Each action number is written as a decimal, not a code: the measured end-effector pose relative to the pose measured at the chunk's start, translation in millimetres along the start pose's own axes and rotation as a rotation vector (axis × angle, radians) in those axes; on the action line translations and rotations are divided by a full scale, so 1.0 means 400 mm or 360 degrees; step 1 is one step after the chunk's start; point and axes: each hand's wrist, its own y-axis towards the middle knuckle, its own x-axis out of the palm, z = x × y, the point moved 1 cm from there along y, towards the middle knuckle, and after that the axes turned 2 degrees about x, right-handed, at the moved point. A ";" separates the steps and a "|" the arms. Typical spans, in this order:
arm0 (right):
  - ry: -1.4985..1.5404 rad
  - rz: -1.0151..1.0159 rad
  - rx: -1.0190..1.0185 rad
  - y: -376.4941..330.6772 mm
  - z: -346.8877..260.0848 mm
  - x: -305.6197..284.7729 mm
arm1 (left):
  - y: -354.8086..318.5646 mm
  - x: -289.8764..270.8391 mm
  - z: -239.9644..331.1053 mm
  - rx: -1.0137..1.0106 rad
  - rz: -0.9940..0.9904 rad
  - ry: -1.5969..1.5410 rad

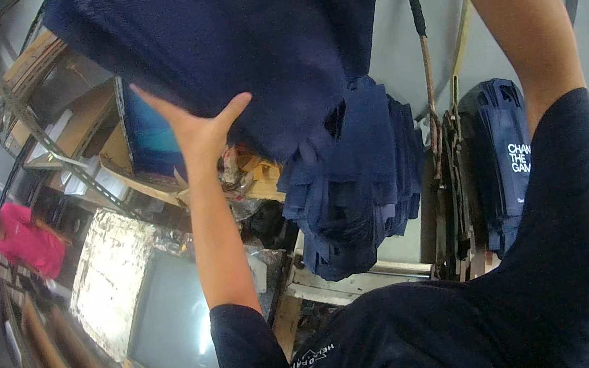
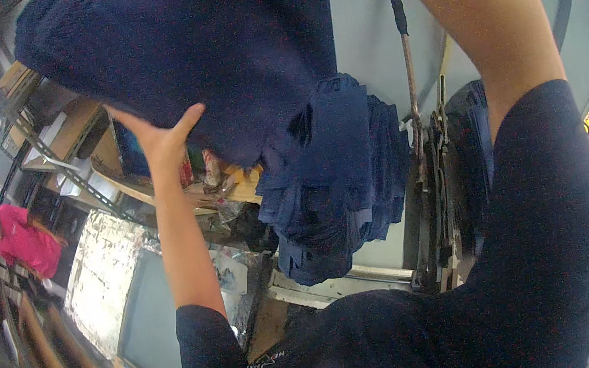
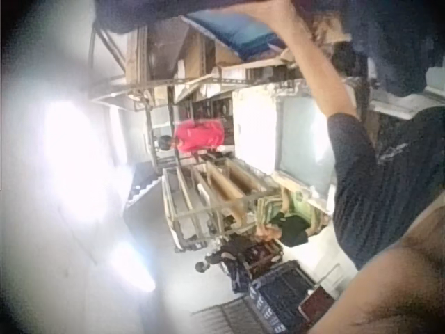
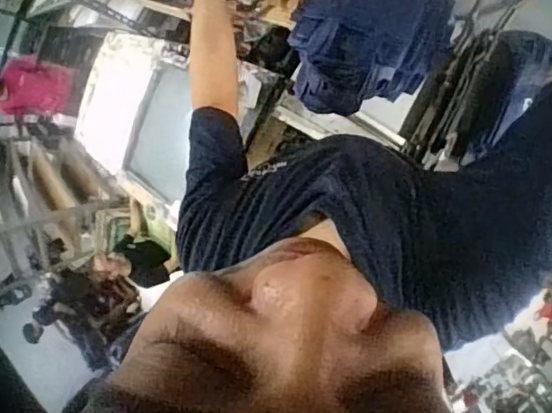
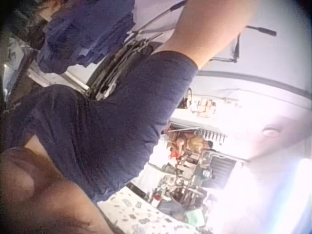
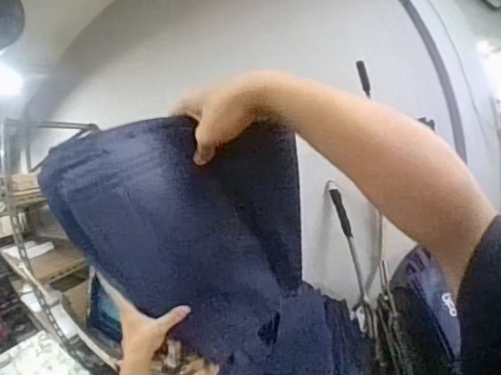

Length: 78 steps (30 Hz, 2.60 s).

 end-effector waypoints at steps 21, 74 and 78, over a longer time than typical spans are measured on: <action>0.2489 0.0508 0.0635 -0.069 0.110 0.409 | 0.129 0.176 0.283 0.0370 -0.0642 0.1175; 0.1943 0.0038 0.2354 -0.435 0.297 1.110 | -0.397 0.303 -0.470 -0.2336 -0.1188 -0.0277; 0.1786 0.0047 0.2235 -0.407 0.286 1.097 | -0.401 0.283 -0.537 -0.2224 -0.1187 -0.0205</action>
